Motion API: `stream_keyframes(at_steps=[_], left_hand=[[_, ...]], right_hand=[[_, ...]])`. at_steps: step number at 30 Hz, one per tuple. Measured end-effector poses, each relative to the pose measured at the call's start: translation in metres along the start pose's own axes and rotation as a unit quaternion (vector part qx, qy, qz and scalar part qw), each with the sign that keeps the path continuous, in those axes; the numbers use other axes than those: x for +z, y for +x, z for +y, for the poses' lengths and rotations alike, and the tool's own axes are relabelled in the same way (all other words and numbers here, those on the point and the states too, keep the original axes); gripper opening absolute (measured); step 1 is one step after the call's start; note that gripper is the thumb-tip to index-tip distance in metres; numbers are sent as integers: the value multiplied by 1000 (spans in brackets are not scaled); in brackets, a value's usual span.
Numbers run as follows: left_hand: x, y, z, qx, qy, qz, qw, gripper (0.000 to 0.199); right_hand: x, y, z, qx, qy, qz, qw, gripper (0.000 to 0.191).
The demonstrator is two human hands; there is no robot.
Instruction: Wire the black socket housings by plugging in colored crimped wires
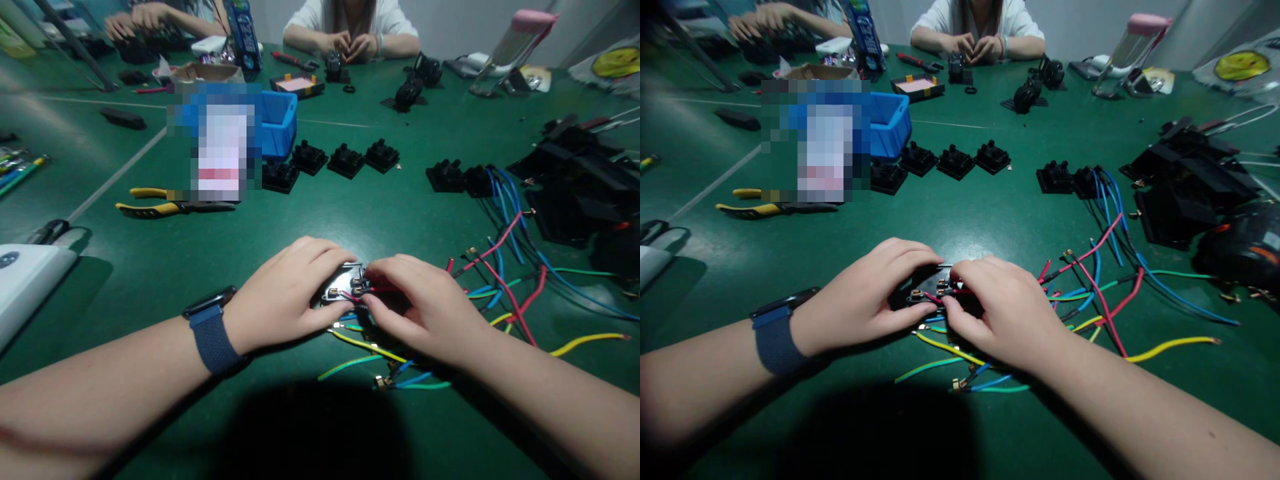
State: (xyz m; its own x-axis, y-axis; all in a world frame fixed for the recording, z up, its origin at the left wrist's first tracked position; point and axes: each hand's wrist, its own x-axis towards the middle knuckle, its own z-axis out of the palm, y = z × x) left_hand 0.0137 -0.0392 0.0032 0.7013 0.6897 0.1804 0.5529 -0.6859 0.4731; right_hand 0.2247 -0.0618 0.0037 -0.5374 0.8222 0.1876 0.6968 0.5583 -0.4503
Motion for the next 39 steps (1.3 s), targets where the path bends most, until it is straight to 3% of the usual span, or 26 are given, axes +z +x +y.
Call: stream_keyframes(at_steps=[5,10,19,25,39], left_hand=[[2,2,-4,-35,-15,-23,999,36],[-1,3,-7,-44,-60,1,997,35],[-2,0,-5,36,-72,68,994,32],[-1,-3,-3,76,-58,57,994,36],[-4,-5,-2,77,-50,50,995,37]], right_hand=[[1,0,1,-6,-9,7,1000,13],[0,0,2,-20,0,25,999,10],[-4,1,0,-15,75,17,997,2],[-7,3,-4,-7,138,-11,990,20],[-8,5,-2,19,196,-31,980,23]])
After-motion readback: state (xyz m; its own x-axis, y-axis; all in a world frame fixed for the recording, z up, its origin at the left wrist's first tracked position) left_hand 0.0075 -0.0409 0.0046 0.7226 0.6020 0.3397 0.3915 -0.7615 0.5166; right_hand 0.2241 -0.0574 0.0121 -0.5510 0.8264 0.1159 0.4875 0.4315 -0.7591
